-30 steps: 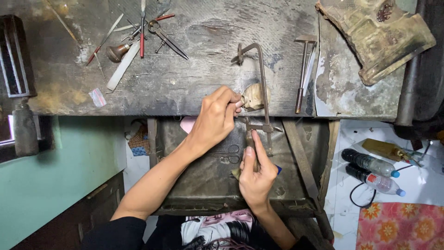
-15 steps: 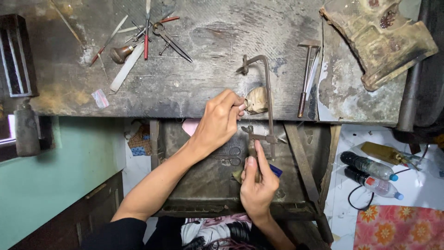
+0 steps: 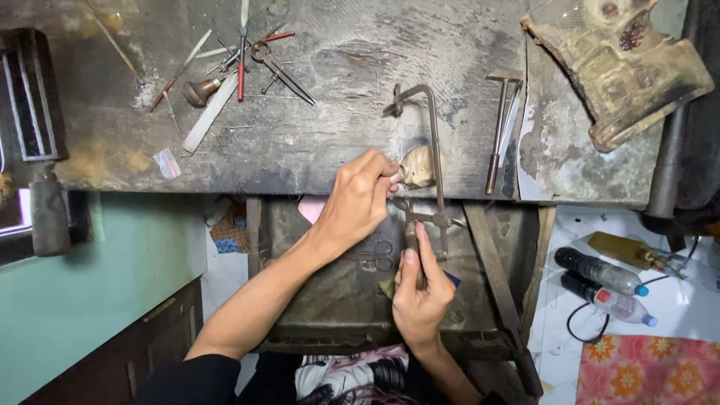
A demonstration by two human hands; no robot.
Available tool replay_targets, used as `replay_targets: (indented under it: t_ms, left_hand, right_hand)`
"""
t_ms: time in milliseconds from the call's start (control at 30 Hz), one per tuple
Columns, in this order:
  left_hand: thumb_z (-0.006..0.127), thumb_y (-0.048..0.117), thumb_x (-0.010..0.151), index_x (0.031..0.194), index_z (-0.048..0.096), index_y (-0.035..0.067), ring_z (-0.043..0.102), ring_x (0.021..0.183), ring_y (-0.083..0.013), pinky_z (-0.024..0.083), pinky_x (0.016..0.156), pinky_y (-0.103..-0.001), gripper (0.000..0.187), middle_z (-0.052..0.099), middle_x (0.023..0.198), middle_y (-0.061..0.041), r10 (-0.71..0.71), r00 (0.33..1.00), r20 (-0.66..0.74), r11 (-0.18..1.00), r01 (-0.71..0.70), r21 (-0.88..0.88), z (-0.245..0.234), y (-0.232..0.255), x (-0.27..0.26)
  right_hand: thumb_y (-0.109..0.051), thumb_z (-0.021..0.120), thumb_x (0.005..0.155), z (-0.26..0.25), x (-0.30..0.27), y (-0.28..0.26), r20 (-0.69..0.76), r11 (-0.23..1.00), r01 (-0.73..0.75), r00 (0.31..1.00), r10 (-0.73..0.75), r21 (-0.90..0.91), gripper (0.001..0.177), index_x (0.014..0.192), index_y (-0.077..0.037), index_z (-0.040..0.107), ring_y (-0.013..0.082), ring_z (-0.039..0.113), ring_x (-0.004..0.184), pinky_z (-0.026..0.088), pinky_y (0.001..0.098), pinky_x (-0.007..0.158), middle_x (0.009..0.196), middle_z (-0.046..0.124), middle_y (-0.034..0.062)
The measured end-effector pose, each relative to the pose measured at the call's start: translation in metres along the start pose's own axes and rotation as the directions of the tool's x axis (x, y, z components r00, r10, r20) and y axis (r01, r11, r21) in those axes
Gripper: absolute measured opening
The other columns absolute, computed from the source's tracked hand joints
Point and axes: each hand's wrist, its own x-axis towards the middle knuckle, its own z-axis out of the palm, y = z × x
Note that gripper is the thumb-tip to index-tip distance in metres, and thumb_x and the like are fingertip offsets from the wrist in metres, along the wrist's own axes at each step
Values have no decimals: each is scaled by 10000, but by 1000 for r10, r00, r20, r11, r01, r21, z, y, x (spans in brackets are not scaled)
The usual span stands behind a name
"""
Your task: Sawing a small piece of material on a jeweler's bench using a hand saw
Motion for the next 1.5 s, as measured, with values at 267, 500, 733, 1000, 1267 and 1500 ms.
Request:
replay_targets:
  t_ms: [267,500,733,1000,1267,1500]
  left_hand:
    - [475,-143,952,874,520,-61,682,747,-288,616,615,-319,121,579,900,-171,28,1000,12,999,-28,17,-1,0,2]
    - [468,-127,959,883,525,-54,773,853,-324,642,607,-277,120,606,944,-183,-47,998,30,999,47,-13,-1,0,0]
    - [470,-101,969,869,518,-30,749,770,-267,600,608,-299,132,593,906,-156,-11,1000,20,1000,11,-6,-2,-1,2]
    - [480,-130,944,877,515,-23,725,743,-264,580,612,-316,131,590,891,-150,-10,1000,7,1000,10,1,0,-2,0]
    - [491,-107,938,842,530,-27,689,724,-259,588,646,-328,132,619,875,-154,-4,1000,6,1000,4,7,-1,-3,3]
    - [525,-75,968,830,533,-14,682,667,-234,543,584,-327,151,613,856,-135,-26,1000,4,999,26,18,0,-3,0]
  right_hand:
    - [-57,550,1047,1,0,5,-40,999,-30,999,29,-24,375,1412,20,587,58,442,519,443,231,538,714,594,-2]
    - [-85,553,1045,1,-6,2,-35,996,-82,996,81,-16,394,1431,-7,574,57,467,512,449,219,511,796,682,26]
    - [-59,532,1054,2,-1,2,-19,999,-31,999,32,26,392,1439,11,551,62,443,482,429,223,482,693,591,13]
    - [-37,564,1035,-2,-4,0,-31,999,-44,999,44,-3,402,1434,13,560,53,469,530,459,215,525,776,667,12]
    - [-85,549,1046,-3,-2,-1,-30,997,-75,997,76,7,384,1417,3,593,59,412,539,412,224,530,703,540,-15]
    - [-17,569,1019,-2,-11,11,-48,998,17,999,-20,-60,390,1400,65,566,67,598,598,547,226,618,1324,700,154]
